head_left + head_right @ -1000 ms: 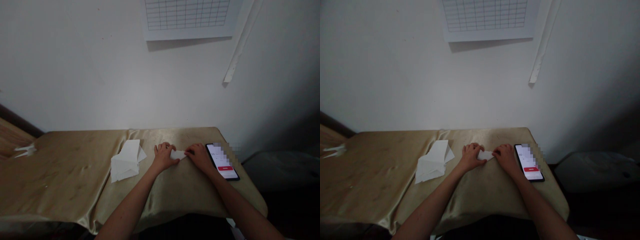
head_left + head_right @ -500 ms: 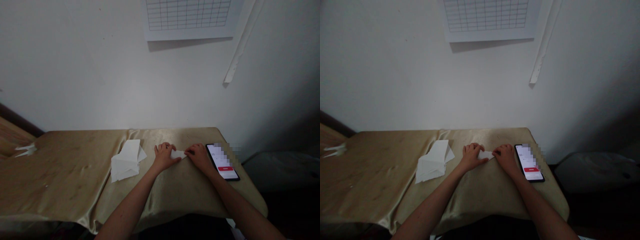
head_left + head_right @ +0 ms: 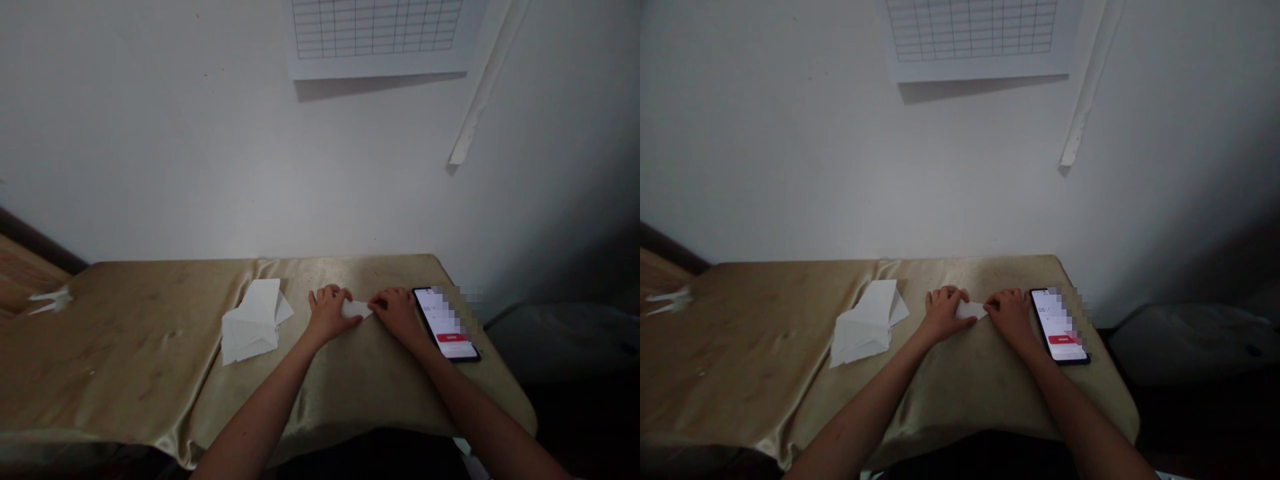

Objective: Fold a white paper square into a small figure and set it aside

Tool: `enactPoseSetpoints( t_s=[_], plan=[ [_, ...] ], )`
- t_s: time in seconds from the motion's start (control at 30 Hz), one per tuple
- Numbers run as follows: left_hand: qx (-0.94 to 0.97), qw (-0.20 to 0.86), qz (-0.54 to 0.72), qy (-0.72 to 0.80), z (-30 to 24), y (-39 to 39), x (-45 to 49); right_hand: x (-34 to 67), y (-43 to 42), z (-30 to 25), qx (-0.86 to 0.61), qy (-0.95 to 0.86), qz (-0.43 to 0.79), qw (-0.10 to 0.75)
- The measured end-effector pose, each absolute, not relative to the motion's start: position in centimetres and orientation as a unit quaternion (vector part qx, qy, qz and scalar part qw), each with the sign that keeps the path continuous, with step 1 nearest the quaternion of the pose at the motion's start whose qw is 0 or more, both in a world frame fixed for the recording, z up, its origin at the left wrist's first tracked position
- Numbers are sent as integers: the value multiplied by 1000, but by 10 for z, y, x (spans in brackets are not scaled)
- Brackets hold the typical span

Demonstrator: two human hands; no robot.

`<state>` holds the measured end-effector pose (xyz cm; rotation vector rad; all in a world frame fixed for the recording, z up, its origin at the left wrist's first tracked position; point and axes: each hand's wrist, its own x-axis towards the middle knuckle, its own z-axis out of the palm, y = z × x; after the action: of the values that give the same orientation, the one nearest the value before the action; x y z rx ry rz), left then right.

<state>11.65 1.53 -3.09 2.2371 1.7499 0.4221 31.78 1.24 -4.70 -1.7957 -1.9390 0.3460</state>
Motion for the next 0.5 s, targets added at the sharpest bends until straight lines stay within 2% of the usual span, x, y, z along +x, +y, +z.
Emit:
enactPoseSetpoints(
  t_s=[0.5],
  plan=[
    [771, 134, 140, 606, -30, 15, 118, 314, 10, -42, -658, -706, 123, 232]
  ],
)
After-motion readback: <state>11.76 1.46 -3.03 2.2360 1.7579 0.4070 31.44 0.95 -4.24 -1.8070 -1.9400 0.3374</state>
